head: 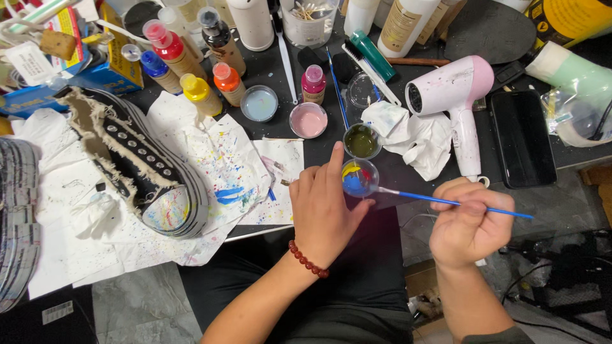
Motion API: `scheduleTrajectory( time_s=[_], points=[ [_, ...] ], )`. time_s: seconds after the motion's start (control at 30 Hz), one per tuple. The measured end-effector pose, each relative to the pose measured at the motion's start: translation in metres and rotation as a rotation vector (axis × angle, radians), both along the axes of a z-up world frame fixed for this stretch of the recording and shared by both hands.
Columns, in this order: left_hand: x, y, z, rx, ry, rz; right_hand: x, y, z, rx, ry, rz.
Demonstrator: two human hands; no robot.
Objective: The person mixes different paint colors in a small plastic cup using a thin brush and wipes their hand with a white cloth.
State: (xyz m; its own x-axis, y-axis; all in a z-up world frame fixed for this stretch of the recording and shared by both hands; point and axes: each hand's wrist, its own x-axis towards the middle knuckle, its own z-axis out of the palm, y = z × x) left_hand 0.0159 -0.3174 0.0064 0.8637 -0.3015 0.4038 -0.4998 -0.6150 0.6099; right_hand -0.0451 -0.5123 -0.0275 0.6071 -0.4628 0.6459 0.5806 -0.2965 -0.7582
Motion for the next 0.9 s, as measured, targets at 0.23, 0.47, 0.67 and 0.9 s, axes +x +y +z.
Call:
scheduleTrajectory(
  time_s=[0.23,0.47,0.67,0.9],
  points=[
    [0.003,0.002,-0.006,0.031,0.019,0.044,0.021,-0.006,-0.006,0.198,0.118,0.146],
    [-0.012,0.025,-0.003,-0.029,0.055,0.065,0.017,0.007,-0.001,0.207,0.126,0.237],
    [-0.02,0.041,-0.005,-0.094,0.018,0.056,0.012,0.032,0.014,-0.178,0.11,0.271],
    [-0.052,0.054,0.006,-0.257,0.077,0.024,-0.006,0.051,0.044,-0.378,0.077,0.344]
  ],
)
